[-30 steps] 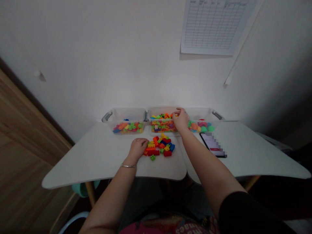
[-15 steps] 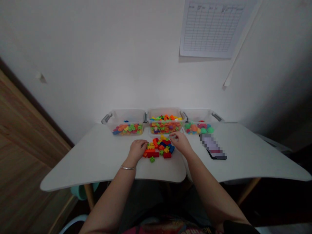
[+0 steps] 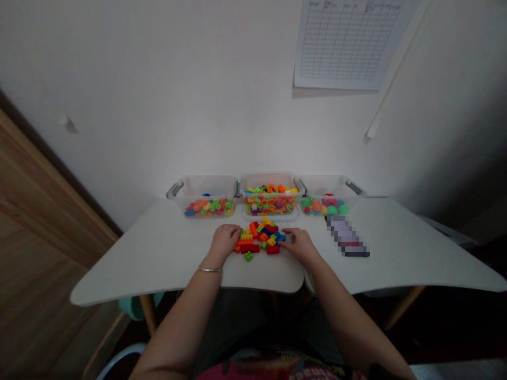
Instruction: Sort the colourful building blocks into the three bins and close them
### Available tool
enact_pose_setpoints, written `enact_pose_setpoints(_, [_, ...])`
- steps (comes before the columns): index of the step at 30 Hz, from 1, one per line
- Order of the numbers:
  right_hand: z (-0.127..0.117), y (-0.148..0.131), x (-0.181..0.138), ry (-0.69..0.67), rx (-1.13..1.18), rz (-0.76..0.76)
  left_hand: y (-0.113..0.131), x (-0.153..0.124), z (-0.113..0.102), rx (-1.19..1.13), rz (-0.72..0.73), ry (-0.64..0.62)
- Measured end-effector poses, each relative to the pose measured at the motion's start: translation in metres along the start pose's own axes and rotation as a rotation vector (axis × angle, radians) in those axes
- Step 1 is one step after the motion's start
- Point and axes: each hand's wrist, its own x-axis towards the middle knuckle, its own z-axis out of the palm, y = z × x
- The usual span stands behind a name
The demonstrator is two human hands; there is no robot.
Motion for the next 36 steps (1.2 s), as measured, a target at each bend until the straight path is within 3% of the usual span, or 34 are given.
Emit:
enact_pose_setpoints(5, [0.0,-0.005,-0.002,-0.031,-0.085,-0.032,0.0,0.0,0.0,-0.007,-0.002,-0.009])
enact_pose_setpoints(13, [0.001,0.002,-0.006,0.04,-0.19,-0.019,-0.002,0.0,0.001,-0.01,-0.009,-0.01])
enact_pose_setpoints(17, [0.003,0.001,-0.006,0.122,-0.133,0.022,-0.002,0.0,0.0,0.0,-0.016,-0.014])
enact_pose_setpoints(20, [0.001,-0.004,-0.001,0.274,-0.029,0.047,-0.002,0.0,0.0,-0.002,-0.016,-0.014])
enact_pose_setpoints(24, [-0.01,-0.022,0.017,0.576,0.151,-0.004,-0.002,0.0,0.0,-0.008,-0.008,-0.014])
enact_pose_setpoints(28, [-0.025,-0.043,0.048,0.723,0.287,-0.023,-0.002,0.0,-0.001,-0.025,-0.002,-0.018])
enact_pose_setpoints(32, [-0.034,-0.06,0.081,0.748,0.293,-0.034,-0.003,0.0,0.0,-0.02,-0.013,-0.008])
enact_pose_setpoints(36, [-0.034,-0.076,0.105,0.61,0.144,0.013,-0.005,0.0,0.002,-0.02,0.002,0.0])
